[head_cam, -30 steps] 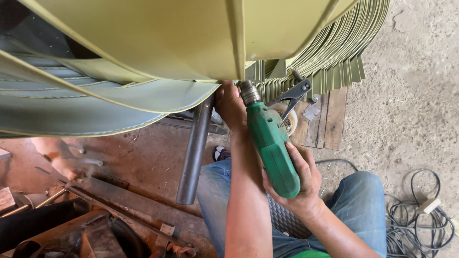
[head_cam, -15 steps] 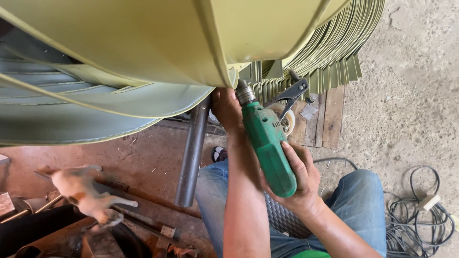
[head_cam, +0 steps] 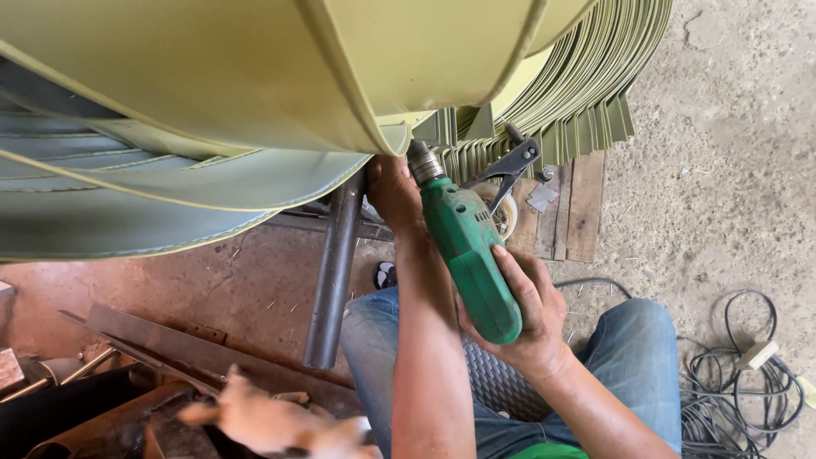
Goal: Assembling metal containers by drilling holes and using a manual pop rivet gun to join components.
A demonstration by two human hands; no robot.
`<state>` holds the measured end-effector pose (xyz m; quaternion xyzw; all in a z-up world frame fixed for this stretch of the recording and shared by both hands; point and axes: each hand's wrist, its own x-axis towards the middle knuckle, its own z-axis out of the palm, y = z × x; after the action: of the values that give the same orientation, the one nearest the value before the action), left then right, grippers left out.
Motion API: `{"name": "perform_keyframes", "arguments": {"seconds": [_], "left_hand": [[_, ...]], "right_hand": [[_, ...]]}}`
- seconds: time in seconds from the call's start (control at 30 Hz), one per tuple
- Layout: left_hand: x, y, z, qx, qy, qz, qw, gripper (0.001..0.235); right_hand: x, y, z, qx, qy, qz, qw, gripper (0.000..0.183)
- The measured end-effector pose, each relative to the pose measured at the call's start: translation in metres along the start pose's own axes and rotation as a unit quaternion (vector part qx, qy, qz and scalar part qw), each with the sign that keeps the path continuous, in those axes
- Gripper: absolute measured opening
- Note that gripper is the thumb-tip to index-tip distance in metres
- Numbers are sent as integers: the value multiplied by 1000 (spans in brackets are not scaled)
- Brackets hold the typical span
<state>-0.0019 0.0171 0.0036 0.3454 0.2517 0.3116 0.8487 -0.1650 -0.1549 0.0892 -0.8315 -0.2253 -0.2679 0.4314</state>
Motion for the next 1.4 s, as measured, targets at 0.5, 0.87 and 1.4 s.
{"name": "perform_keyframes", "arguments": {"seconds": [0.5,0.87,1.4], "left_hand": [[-2,4,-4,113,-5,42,993,30],[17,-17,-14,38,-11,14,999,29],[-42,-13,-48,410,-220,201,862,25]], "right_hand": [[9,3,5,15,-5,25,1000,77],[-36,9,-16,40,-12,-19,999,78],[-104,191,15,-175,46,333,925,91]]}}
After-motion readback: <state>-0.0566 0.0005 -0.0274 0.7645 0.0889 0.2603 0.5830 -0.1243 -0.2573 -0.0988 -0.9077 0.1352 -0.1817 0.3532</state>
